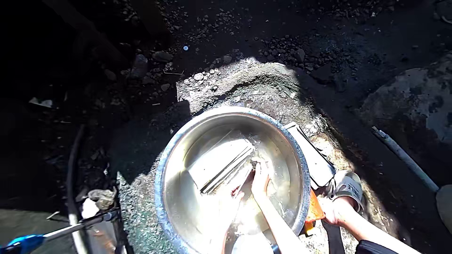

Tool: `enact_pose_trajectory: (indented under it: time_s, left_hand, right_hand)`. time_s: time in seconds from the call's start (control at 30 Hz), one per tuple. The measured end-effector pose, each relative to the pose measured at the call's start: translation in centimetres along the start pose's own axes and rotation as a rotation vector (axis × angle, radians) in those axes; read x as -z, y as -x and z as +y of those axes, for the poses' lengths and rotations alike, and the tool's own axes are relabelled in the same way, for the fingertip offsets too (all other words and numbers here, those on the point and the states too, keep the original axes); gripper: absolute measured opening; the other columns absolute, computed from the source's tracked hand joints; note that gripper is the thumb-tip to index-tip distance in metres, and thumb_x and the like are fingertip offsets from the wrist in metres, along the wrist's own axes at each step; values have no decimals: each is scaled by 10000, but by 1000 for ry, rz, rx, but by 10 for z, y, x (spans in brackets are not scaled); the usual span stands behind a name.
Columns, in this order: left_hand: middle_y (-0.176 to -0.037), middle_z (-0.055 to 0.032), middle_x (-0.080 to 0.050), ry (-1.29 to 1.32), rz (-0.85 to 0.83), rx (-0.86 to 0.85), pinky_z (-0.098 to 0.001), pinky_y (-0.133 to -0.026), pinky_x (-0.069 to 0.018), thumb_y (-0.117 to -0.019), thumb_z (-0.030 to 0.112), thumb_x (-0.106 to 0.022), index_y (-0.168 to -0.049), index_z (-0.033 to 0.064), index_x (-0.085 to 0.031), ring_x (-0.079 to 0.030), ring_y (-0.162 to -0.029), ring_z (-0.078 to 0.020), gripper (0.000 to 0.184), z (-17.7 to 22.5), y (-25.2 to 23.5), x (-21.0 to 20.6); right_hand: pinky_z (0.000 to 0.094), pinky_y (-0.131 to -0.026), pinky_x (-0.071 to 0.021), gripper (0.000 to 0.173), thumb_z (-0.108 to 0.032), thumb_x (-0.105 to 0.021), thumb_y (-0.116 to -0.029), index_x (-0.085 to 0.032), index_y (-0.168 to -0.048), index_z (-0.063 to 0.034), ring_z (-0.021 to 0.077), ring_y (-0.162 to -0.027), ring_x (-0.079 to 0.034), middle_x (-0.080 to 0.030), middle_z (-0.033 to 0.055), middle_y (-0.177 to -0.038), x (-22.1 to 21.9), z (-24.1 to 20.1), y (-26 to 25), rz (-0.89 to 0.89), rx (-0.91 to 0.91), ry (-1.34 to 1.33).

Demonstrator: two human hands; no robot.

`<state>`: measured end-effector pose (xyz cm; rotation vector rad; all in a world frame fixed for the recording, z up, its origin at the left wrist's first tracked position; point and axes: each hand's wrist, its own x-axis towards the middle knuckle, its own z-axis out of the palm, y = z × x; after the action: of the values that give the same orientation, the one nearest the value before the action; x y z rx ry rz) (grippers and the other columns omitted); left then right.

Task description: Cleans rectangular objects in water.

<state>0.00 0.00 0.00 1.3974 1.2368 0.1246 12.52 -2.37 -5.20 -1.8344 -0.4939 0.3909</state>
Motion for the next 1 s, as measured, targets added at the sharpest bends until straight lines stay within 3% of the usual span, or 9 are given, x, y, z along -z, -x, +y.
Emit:
enact_pose_trajectory:
  time_s: [0.13,0.27,0.37,0.47,0.6,0.67,0.83,0.9,1.0]
  left_hand:
    - [-1179,-227,-688,83,66,-42,-274,-976,-519,-894,-30,-688,-1261,-121,-618,-677,-1060,-154,385,-12,9,-1]
    - [-1223,-225,-678,118,93,-46,-272,-991,-517,-903,-37,-682,-1297,-108,-605,-676,-1087,-158,408,-10,15,-5]
    - [-1242,-242,-662,114,124,-82,-236,-994,-499,-891,-8,-666,-1297,-137,-588,-656,-1108,-119,433,-11,9,-8]
    - [-1231,-227,-668,234,181,-64,-211,-972,-513,-884,-39,-680,-1288,-153,-580,-663,-1078,-82,432,-10,19,-7]
    - [-1098,-106,-720,266,85,5,-194,-872,-548,-891,-75,-661,-1286,-102,-591,-674,-921,-11,402,-10,18,23]
    - [-1103,-110,-709,156,34,-11,-225,-884,-546,-908,-37,-644,-1272,-83,-602,-670,-940,-44,370,-13,2,38]
    - [-1440,-264,-532,-260,-57,98,-502,-1168,-352,-991,281,-651,-1505,-39,-406,-504,-1367,-342,653,-22,-29,41]
    - [-1399,-268,-574,-351,38,121,-562,-1138,-369,-1065,443,-465,-1506,-9,-443,-539,-1332,-386,632,-44,-33,24]
    - [-1165,-258,-682,-377,170,97,-570,-1025,-450,-1111,420,-326,-1234,-32,-670,-645,-1138,-386,581,-55,-39,5]
  right_hand:
    - [358,-1056,-473,400,-195,-383,-1036,-714,-1019,30,291,-1145,-660,-717,216,-1113,2,9,1,-138,443,10]
    - [407,-1000,-511,364,-96,-394,-991,-716,-1051,61,297,-1061,-685,-725,209,-1065,2,25,-10,-158,316,42]
    - [381,-1082,-435,419,-238,-371,-1044,-705,-1016,13,309,-1163,-630,-696,215,-1127,-8,1,8,-152,413,27]
    - [346,-1054,-477,549,-422,-322,-1088,-701,-1032,-28,282,-1150,-655,-709,195,-1120,-11,9,3,-170,512,54]
    - [458,-886,-551,373,-147,-395,-1042,-724,-1052,28,300,-974,-720,-743,191,-990,18,40,-24,-362,230,243]
    - [532,-1006,-496,425,-190,-363,-1096,-661,-1282,49,366,-1125,-687,-719,248,-1156,37,33,-39,-531,-55,465]
    - [478,-1130,-417,400,-105,-476,-1068,-517,-1386,134,426,-1288,-587,-598,336,-1346,52,60,-34,-1,-267,415]
    - [454,-1146,-410,388,-65,-497,-1044,-511,-1385,120,411,-1324,-554,-565,320,-1392,44,71,-21,95,-261,388]
    - [464,-1141,-417,370,-22,-510,-1024,-549,-1372,99,390,-1340,-551,-563,281,-1426,32,59,0,131,-203,288]
